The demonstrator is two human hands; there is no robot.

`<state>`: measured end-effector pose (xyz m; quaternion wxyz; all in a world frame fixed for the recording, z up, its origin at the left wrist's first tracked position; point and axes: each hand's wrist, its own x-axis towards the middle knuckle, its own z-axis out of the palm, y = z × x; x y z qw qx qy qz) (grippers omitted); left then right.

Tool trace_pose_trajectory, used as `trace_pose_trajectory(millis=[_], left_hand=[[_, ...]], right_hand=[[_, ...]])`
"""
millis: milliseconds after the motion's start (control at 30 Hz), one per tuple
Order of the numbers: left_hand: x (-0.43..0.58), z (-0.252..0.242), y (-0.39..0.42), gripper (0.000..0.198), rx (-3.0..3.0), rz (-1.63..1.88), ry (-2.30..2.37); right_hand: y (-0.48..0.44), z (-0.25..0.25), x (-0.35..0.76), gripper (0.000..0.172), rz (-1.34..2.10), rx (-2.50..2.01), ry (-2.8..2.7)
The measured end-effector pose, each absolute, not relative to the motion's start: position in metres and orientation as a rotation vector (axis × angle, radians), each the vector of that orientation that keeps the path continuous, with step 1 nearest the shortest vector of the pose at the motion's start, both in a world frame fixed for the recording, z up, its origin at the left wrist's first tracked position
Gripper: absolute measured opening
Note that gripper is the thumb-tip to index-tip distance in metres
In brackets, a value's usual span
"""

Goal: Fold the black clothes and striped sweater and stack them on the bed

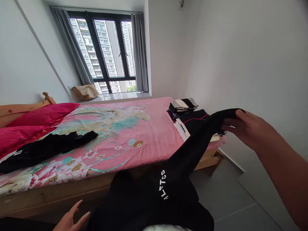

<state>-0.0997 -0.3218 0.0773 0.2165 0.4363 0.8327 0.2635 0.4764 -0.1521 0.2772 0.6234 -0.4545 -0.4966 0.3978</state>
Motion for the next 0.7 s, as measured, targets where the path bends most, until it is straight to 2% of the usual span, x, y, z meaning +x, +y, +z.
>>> trace_pose_trajectory(millis=[100, 200, 267, 367, 433, 500, 567, 600, 700], left_hand=[[-0.059, 0.108, -0.307, 0.089, 1.316, 0.860, 2.105], [0.018, 0.136, -0.285, 0.089, 1.609, 0.964, 1.698], [0.066, 0.143, -0.271, 0.073, 1.652, 0.908, 1.538], [0.101, 0.142, -0.257, 0.034, 1.404, 1.003, 1.545], [0.093, 0.142, -0.251, 0.020, 1.172, 1.094, 1.603], [0.070, 0.147, -0.248, 0.023, 1.022, 1.122, 1.649], [0.045, 0.160, -0.241, 0.027, 0.864, 1.203, 1.604], [0.034, 0.171, -0.236, 0.024, 0.781, 1.278, 1.545], [0.015, 0.218, -0.209, 0.021, 0.702, 1.555, 1.364]], right_hand=[[-0.167, 0.295, 0.396, 0.025, 1.125, -0.716, -1.349], [-0.188, 0.303, 0.320, 0.024, 1.350, -0.350, -1.564], [-0.198, 0.302, 0.284, 0.027, 1.455, -0.228, -1.664], [-0.199, 0.287, 0.263, 0.039, 1.475, -0.238, -1.645], [-0.193, 0.263, 0.268, 0.044, 1.444, -0.362, -1.594], [-0.187, 0.224, 0.282, 0.037, 1.422, -0.575, -1.674], [-0.187, 0.175, 0.301, 0.031, 1.405, -0.865, -1.990], [-0.189, 0.149, 0.310, 0.034, 1.414, -0.990, -2.207], [-0.205, 0.081, 0.331, 0.058, 1.290, -1.238, -2.663]])
